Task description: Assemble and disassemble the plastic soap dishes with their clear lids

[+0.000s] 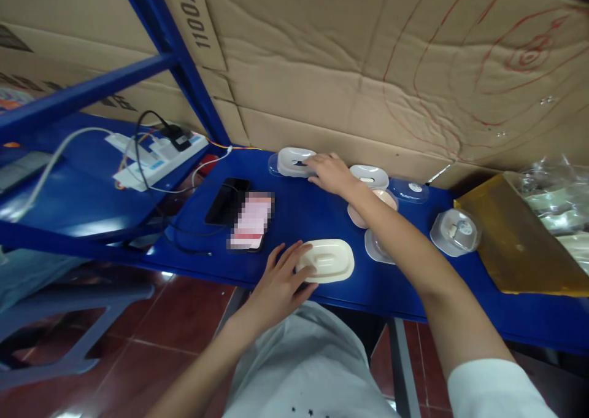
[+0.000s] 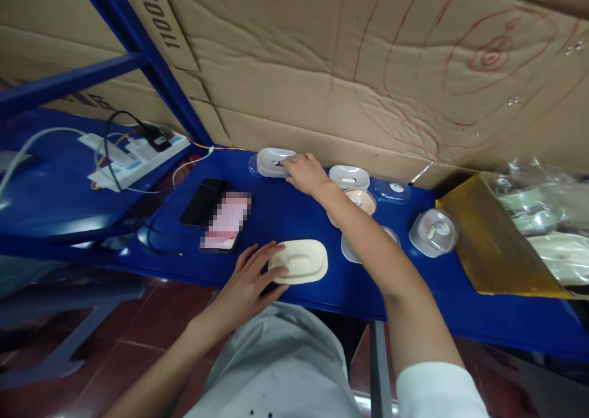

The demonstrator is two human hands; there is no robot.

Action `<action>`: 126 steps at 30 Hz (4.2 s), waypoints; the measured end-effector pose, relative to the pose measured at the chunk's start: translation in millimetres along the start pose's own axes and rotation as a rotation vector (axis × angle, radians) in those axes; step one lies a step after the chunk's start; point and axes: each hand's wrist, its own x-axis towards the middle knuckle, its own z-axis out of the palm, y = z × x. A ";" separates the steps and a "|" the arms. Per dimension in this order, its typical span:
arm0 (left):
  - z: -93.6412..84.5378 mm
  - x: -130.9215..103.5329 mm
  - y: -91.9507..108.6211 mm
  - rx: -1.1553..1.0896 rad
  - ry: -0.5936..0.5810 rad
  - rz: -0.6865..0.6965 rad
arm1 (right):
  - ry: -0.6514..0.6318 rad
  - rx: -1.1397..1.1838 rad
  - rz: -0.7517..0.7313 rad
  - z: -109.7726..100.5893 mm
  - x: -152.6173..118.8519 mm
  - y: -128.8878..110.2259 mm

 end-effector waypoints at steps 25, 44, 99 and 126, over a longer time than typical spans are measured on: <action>-0.9 -6.7 -16.0 -0.254 0.066 -0.009 | 0.085 0.077 0.007 15.3 -249.4 -128.1; 8.3 -11.3 -17.9 -0.221 0.154 -0.060 | -0.025 0.175 -0.123 -3.2 -9.5 -35.8; -2.4 -7.8 -21.5 -0.399 0.050 -0.130 | 0.209 0.629 0.222 37.3 -267.1 -108.4; 3.0 -7.8 -20.8 -0.392 0.048 -0.173 | 0.277 0.339 0.119 46.5 -265.7 -111.5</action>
